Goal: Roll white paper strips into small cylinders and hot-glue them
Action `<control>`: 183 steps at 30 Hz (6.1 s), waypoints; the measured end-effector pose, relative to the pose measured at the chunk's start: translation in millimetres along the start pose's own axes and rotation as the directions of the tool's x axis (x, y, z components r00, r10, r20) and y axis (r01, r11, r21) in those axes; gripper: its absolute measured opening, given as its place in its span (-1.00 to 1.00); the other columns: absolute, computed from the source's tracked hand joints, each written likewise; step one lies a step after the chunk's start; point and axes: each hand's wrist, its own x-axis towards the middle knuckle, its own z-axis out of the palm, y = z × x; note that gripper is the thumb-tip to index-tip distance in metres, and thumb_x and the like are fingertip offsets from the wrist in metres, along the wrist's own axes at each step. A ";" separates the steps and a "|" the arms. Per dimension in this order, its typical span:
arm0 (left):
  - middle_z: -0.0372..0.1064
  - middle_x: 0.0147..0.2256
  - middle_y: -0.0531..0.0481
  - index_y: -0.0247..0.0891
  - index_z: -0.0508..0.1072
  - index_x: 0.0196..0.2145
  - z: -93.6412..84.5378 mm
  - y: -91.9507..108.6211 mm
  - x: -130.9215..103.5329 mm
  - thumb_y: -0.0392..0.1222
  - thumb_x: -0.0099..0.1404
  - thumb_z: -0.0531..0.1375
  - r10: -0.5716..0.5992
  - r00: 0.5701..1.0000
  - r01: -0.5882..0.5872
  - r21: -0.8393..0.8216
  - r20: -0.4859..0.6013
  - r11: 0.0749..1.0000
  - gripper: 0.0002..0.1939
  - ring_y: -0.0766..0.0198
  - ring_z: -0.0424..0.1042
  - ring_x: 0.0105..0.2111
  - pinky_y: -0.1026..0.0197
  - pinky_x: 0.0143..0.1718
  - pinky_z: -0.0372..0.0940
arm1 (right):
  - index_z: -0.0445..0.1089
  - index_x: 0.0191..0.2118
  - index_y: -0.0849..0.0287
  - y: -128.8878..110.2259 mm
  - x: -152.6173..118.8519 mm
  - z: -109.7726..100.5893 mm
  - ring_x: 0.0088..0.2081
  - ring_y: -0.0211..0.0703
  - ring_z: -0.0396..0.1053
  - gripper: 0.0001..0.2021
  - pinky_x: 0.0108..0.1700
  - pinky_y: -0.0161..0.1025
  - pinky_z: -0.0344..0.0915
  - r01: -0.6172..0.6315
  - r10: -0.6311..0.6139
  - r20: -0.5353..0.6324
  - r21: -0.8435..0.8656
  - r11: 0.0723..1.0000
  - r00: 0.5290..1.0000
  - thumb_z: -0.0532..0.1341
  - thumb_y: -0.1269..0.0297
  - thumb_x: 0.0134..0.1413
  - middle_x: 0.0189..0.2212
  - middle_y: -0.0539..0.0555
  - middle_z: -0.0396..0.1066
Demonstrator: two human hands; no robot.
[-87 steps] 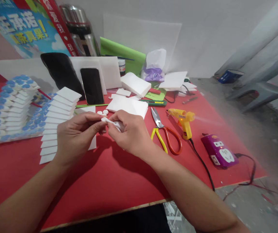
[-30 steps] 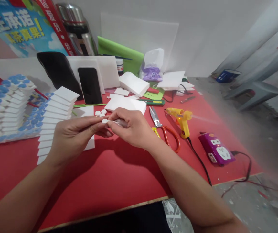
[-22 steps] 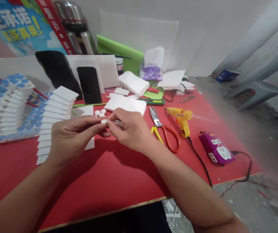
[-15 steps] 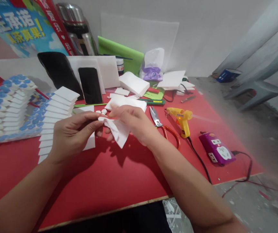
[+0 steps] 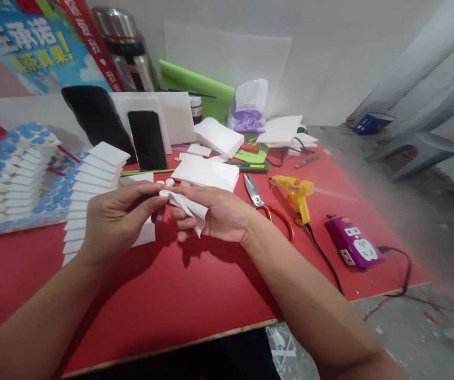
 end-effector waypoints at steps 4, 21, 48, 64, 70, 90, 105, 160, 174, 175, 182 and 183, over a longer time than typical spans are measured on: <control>0.53 -0.48 0.06 -0.13 0.69 -0.20 1.3 0.1 0.9 -0.23 0.32 0.35 -0.036 0.999 0.036 -0.018 -0.029 0.999 -0.89 0.33 0.42 -0.54 0.23 -0.44 0.34 | 0.50 0.01 0.21 2.9 -0.3 0.8 -0.47 -0.33 0.21 -0.69 -0.32 -0.28 0.40 0.112 -0.158 -0.146 -0.281 0.953 0.977 0.36 0.15 0.25 -0.43 -0.07 0.30; 0.49 -0.54 0.11 -0.16 0.66 -0.25 12.2 6.3 -7.2 -0.23 0.29 0.38 -0.070 0.989 0.063 -0.061 -0.128 0.996 -0.94 0.33 0.45 -0.56 0.26 -0.45 0.41 | 0.47 -0.31 0.17 29.1 3.1 14.6 -0.57 -0.33 0.20 -0.91 -0.48 -0.32 0.11 0.140 -0.803 -0.044 -0.978 0.157 0.595 0.28 0.32 0.24 -0.57 -0.07 0.42; 0.61 -0.38 0.03 -0.18 0.70 -0.27 -2.4 3.8 3.7 -0.29 0.20 0.42 -0.100 0.994 0.105 -0.165 0.039 0.981 -0.89 0.36 0.46 -0.54 0.30 -0.49 0.41 | 0.42 -0.01 0.15 -4.0 -3.3 2.8 -0.32 0.02 0.63 -0.51 -0.21 -0.04 0.55 0.089 -0.192 -0.209 -0.420 0.903 0.959 0.20 -0.21 0.29 -0.25 0.15 0.63; 0.57 -0.42 0.01 -0.19 0.71 -0.29 -1.9 3.9 4.7 -0.22 0.18 0.44 -0.126 0.990 0.136 -0.154 0.070 0.979 -0.89 0.38 0.34 -0.57 0.28 -0.55 0.27 | 0.54 -0.07 0.23 -3.4 -5.4 -4.7 -0.51 -0.38 0.20 -0.73 -0.31 -0.20 0.56 0.042 -0.048 -0.030 -0.186 0.982 0.998 0.42 0.20 0.18 -0.45 -0.09 0.28; 0.43 -0.59 0.07 -0.22 0.69 -0.30 1.4 2.5 3.1 -0.20 0.17 0.45 -0.223 0.974 0.228 -0.186 0.045 0.956 -0.88 0.37 0.30 -0.62 0.28 -0.58 0.21 | 0.54 -0.18 0.20 -1.1 -3.4 -0.7 -0.42 -0.31 0.36 -0.74 -0.32 -0.30 0.41 0.135 -0.311 -0.218 -0.576 0.806 0.925 0.46 0.17 0.10 -0.39 -0.03 0.46; 0.50 -0.50 0.04 -0.24 0.62 -0.34 4.6 -1.3 1.7 -0.19 0.02 0.54 -0.273 0.952 0.302 -0.304 0.134 0.904 -0.74 0.28 0.47 -0.58 0.25 -0.58 0.40 | 0.55 -0.29 0.15 3.3 -12.0 5.4 -0.38 -0.22 0.46 -0.82 -0.29 -0.29 0.33 0.222 -0.602 0.128 -0.971 0.084 0.789 0.28 0.22 0.33 -0.37 0.04 0.57; 0.52 -0.46 0.05 -0.24 0.60 -0.41 13.4 -3.1 -2.2 -0.20 -0.01 0.55 -0.321 0.947 0.302 -0.272 -0.027 0.914 -0.75 0.34 0.43 -0.54 0.30 -0.52 0.36 | 0.54 -0.27 0.18 12.9 -2.9 5.0 -0.44 -0.21 0.51 -0.81 -0.33 -0.29 0.36 0.126 -0.646 -0.046 -0.968 0.217 0.762 0.26 0.21 0.34 -0.47 0.02 0.57; 0.47 -0.25 -0.02 -0.15 0.66 -0.26 5.3 -13.1 5.7 -0.16 0.28 0.39 -0.078 0.995 0.083 -0.091 0.061 0.992 -0.92 0.18 0.45 -0.21 0.13 -0.15 0.32 | 0.60 -0.22 0.27 -1.0 -0.6 -12.9 -0.43 -0.29 0.33 -0.75 -0.35 -0.24 0.51 0.020 -0.094 -0.239 -0.295 0.955 0.966 0.45 0.16 0.11 -0.47 -0.02 0.36; 0.61 -0.27 -0.05 -0.19 0.66 -0.23 9.9 -11.0 1.4 0.00 0.18 0.46 -0.334 0.942 0.330 -0.257 0.028 0.908 -0.73 0.11 0.54 -0.23 0.04 -0.06 0.40 | 0.52 -0.34 0.21 10.0 1.0 3.2 -0.57 -0.35 0.19 -0.81 -0.50 -0.33 0.06 -0.048 -0.637 -0.231 -0.956 0.291 0.735 0.33 0.19 0.22 -0.61 -0.09 0.34; 0.61 -0.27 -0.06 -0.19 0.65 -0.23 10.0 -10.5 1.3 0.00 0.17 0.47 -0.342 0.939 0.337 -0.261 0.028 0.905 -0.72 0.10 0.55 -0.22 0.04 -0.06 0.40 | 0.51 -0.36 0.21 11.3 1.8 2.5 -0.55 -0.35 0.17 -0.82 -0.49 -0.32 0.04 -0.045 -0.673 -0.192 -0.972 0.230 0.715 0.32 0.22 0.21 -0.60 -0.09 0.32; 0.60 -0.26 -0.06 -0.20 0.64 -0.26 13.1 -9.2 0.1 -0.05 0.14 0.48 -0.364 0.931 0.344 -0.311 -0.005 0.886 -0.75 0.11 0.54 -0.21 0.05 -0.05 0.41 | 0.49 -0.41 0.20 20.2 5.8 1.9 -0.55 -0.35 0.10 -0.81 -0.47 -0.31 0.03 0.010 -0.793 -0.085 -0.993 0.114 0.604 0.33 0.25 0.22 -0.61 -0.11 0.26; 0.60 -0.26 -0.05 -0.20 0.64 -0.27 14.1 -9.2 -0.5 -0.07 0.15 0.48 -0.357 0.934 0.334 -0.317 -0.015 0.887 -0.77 0.13 0.54 -0.21 0.07 -0.05 0.40 | 0.49 -0.40 0.20 21.7 6.2 3.2 -0.55 -0.35 0.11 -0.84 -0.47 -0.31 0.04 0.018 -0.807 -0.062 -0.996 0.089 0.588 0.32 0.29 0.21 -0.61 -0.11 0.28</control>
